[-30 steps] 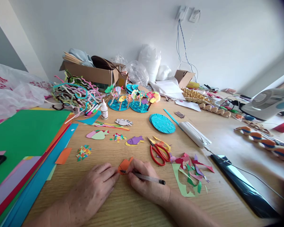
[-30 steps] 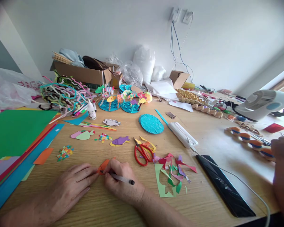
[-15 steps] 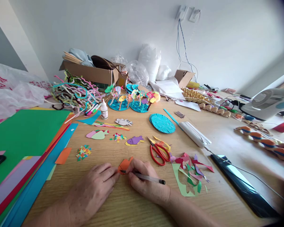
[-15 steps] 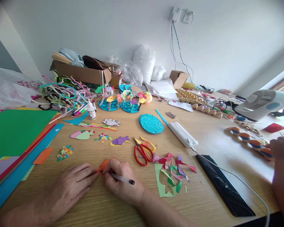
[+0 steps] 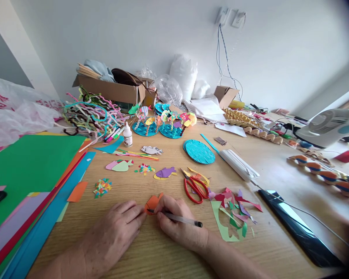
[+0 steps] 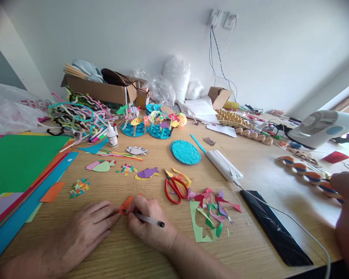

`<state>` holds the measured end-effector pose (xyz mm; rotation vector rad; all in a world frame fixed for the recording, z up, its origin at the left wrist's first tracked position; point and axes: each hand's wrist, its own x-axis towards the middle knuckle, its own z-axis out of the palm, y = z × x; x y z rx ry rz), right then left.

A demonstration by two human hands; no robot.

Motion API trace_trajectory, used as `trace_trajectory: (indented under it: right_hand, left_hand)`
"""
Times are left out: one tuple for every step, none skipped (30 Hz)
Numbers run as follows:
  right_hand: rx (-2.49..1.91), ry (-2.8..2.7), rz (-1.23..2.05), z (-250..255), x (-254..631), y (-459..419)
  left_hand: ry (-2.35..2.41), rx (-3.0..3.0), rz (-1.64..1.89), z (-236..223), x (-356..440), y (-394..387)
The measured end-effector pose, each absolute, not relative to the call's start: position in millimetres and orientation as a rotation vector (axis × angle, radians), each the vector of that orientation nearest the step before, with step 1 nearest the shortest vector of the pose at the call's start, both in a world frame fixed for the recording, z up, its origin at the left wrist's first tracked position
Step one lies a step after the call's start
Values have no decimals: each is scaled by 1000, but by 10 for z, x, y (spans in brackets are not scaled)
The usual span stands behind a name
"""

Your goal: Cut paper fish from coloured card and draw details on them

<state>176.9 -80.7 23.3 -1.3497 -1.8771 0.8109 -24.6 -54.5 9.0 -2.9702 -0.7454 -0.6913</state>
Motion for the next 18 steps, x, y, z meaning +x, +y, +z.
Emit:
trace_trajectory:
  right_hand:
    - [-1354, -1875, 818, 236, 1771, -806]
    - [-1357, -1872, 819, 239, 1772, -806]
    - [-1357, -1872, 817, 243, 1773, -805]
    - [-1354, -1876, 811, 247, 1774, -806]
    - [-1349, -1883, 806, 251, 1774, -806]
    - [-1342, -1888, 803, 254, 1774, -807]
    - [-1337, -1890, 803, 256, 1773, -807]
    - [-1336, -1887, 805, 258, 1772, -808]
    - [-1341, -1881, 805, 258, 1771, -807]
    - [-1344, -1875, 801, 257, 1770, -807]
    - [-1347, -1872, 799, 255, 1769, -807]
    - [-1348, -1874, 797, 254, 1767, -806]
    - [-1349, -1877, 798, 253, 1766, -807]
    - [-1349, -1882, 800, 253, 1766, -807]
    - [-1350, -1885, 803, 255, 1765, -808]
    - [-1353, -1885, 807, 256, 1766, -809]
    - [-1357, -1884, 809, 258, 1767, -809]
    - [-1358, -1883, 807, 260, 1768, -809]
  left_hand:
    - [-749, -2963, -704, 81, -248, -545]
    - [-753, -2957, -716, 72, -250, -545]
    - [-759, -2956, -727, 67, -252, -545]
    - [-765, -2958, -729, 68, -253, -543]
    - [-764, -2962, -726, 75, -253, -541]
    - [-755, -2968, -718, 87, -252, -538]
    - [-741, -2973, -705, 101, -250, -535]
    - [-727, -2975, -691, 114, -248, -533]
    - [-721, -2972, -684, 123, -246, -532]
    - [-724, -2968, -686, 127, -244, -532]
    - [-735, -2965, -690, 125, -241, -533]
    - [-752, -2960, -700, 120, -239, -534]
    - [-766, -2956, -711, 114, -237, -536]
    - [-768, -2954, -715, 108, -236, -536]
    - [-757, -2954, -713, 104, -236, -537]
    - [-746, -2948, -713, 104, -236, -537]
    - [-742, -2939, -718, 105, -236, -537]
    - [-738, -2934, -718, 108, -237, -537]
